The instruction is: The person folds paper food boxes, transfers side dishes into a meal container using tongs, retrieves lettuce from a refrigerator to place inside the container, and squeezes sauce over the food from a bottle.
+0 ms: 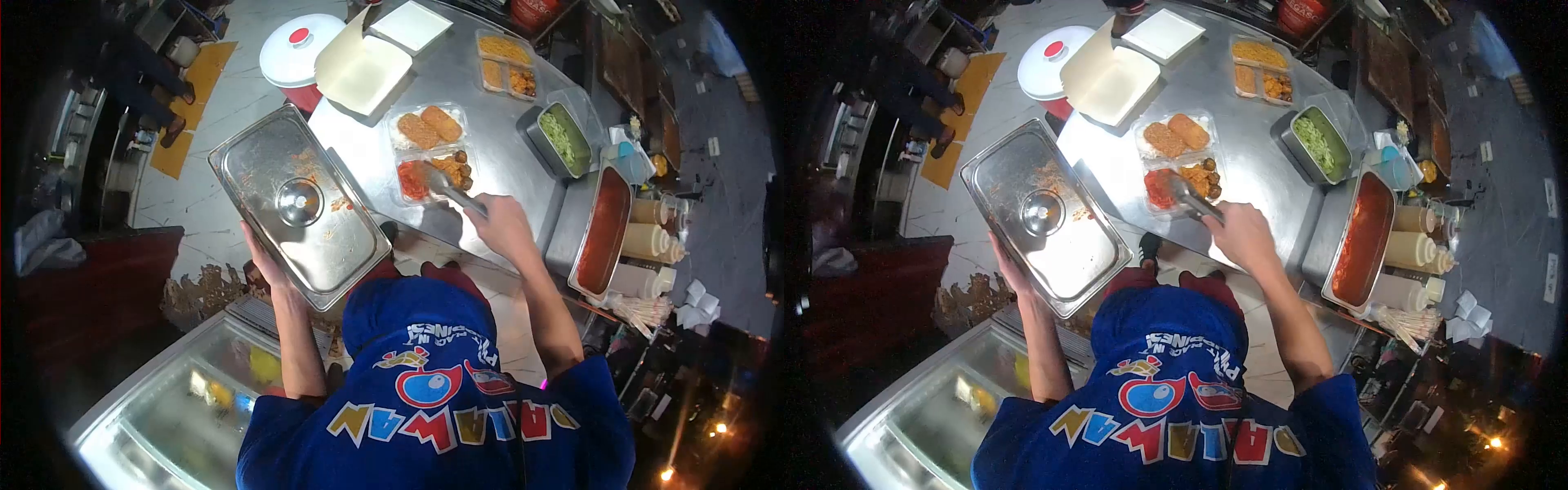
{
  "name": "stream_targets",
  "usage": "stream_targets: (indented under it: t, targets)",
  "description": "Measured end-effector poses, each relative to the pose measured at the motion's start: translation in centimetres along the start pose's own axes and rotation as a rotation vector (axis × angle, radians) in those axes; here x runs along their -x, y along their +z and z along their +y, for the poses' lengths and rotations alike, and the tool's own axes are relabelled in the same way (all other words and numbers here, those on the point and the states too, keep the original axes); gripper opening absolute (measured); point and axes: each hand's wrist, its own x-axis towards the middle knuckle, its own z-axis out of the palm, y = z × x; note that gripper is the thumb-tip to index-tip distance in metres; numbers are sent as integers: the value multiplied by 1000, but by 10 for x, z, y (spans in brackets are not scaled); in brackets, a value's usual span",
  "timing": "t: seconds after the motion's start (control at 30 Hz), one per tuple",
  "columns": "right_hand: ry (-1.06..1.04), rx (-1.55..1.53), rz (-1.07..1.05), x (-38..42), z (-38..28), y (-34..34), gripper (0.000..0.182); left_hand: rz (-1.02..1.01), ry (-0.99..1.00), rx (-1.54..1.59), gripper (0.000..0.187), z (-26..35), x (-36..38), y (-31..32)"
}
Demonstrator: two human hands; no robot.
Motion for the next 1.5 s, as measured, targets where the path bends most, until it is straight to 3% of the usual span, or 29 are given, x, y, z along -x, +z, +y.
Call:
stream_targets:
  t: [0.07, 0.2, 0.3, 0.5, 0.6, 0.63, 0.67, 0.73, 0.8, 0.9, 0.97, 1.03, 1.1, 1.17, 1.2, 1.27, 1.3, 1.4, 1.47, 1.5]
  targets:
    - [40, -17, 27, 7, -5, -10, 30, 31, -68, 48, 59, 0, -13, -19]
    - [-22, 91, 59, -10, -14, 15, 25, -234, -86, 242, 56, -7, -30, -28]
    - [4, 143, 24, -12, -16, 28, 23, -308, -154, 268, 56, -8, -41, -29]
    - [-45, 116, 82, -9, -22, 41, 22, -254, -171, 242, 57, -2, -42, -19]
    - [53, 82, 24, -6, -27, 34, 23, -242, -141, 209, 56, -2, -42, -2]
    - [105, -5, 27, 5, -34, 21, 24, -200, -113, 156, 56, -3, -43, -1]
    - [72, 2, 26, 5, -26, 31, 24, -149, -61, -112, 58, -3, -47, -11]
    - [33, 26, 58, 2, 0, 55, 25, -90, 28, -81, 63, -9, -39, 15]
    - [147, -50, -51, 8, -4, 48, 27, -19, -7, -216, 65, -7, -22, 49]
    - [82, -378, 249, 66, 15, 19, 33, -43, -15, -239, 62, -20, 8, 90]
    - [179, -655, 214, 117, 39, -19, 35, -242, -60, -177, 64, -42, 8, 92]
    - [477, -785, 234, 169, 62, -64, 29, -373, -40, -183, 59, -71, -6, 86]
    - [568, -846, 412, 202, 131, -61, 31, -630, 478, -526, 61, -108, 5, 104]
    - [520, -509, 557, 205, 181, -58, 33, -733, 470, -420, 65, -131, 42, 157]
    - [498, -339, 630, 202, 202, -56, 35, -711, 181, -150, 68, -138, 72, 199]
    - [489, -98, 602, 180, 238, -40, 36, -869, -240, 89, 74, -144, 126, 248]
    - [487, 28, 582, 171, 247, -40, 36, -941, -212, 57, 88, -161, 130, 260]
    - [528, -32, 488, 157, 267, -34, 33, -1290, -339, -121, 108, -190, 151, 283]
    - [493, -90, 492, 160, 271, -30, 38, -1446, -346, -194, 122, -230, 145, 296]
    - [513, -132, 423, 166, 265, -36, 49, -1506, -350, -223, 130, -258, 134, 298]
